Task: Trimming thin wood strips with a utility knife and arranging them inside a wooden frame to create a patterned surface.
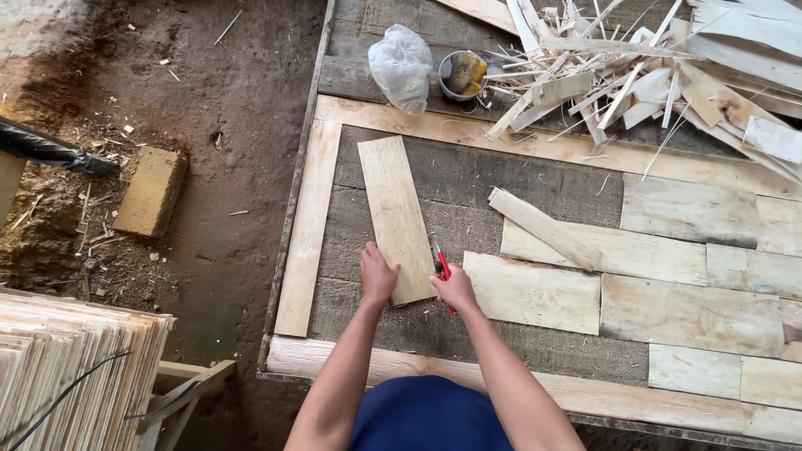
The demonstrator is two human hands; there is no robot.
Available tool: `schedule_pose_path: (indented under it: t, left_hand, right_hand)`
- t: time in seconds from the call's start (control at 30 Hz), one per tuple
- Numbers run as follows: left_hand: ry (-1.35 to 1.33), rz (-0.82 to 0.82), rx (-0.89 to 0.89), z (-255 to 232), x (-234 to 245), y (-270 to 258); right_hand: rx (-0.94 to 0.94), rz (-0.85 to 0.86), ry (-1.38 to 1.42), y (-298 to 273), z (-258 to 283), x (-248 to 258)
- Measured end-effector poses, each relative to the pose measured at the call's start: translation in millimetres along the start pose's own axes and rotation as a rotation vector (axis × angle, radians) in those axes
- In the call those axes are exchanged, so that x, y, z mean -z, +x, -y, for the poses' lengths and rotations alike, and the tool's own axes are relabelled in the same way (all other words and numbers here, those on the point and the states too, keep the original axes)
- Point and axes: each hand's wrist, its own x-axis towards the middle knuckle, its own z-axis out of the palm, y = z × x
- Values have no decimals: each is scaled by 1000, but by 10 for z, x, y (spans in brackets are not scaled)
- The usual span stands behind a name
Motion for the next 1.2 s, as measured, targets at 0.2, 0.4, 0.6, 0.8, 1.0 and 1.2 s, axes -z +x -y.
schedule_pose_path:
  t: [0.2, 0.4, 0.6, 0.8, 1.0, 1.2]
  left_hand:
    - [-285, -67, -170, -103, 16, -28]
    - [-101, 119, -138, -727, 599, -441]
    - [7, 21, -88, 268, -123, 24]
    - [-11, 147, -51, 467, -51, -69]
    - [-69, 187, -3, 569, -165, 7]
    - [-43, 208, 13, 913, -349, 114]
  right_hand:
    - [1, 20, 348, -171, 70, 28]
    - [-66, 15, 456, -285, 151, 109]
    - [-70, -27, 383, -368, 29, 173]
    - [-51, -34, 318, -375, 37, 111]
    - [-29, -10, 302, -324, 13, 107]
    - [-18, 23, 288, -365, 8, 93]
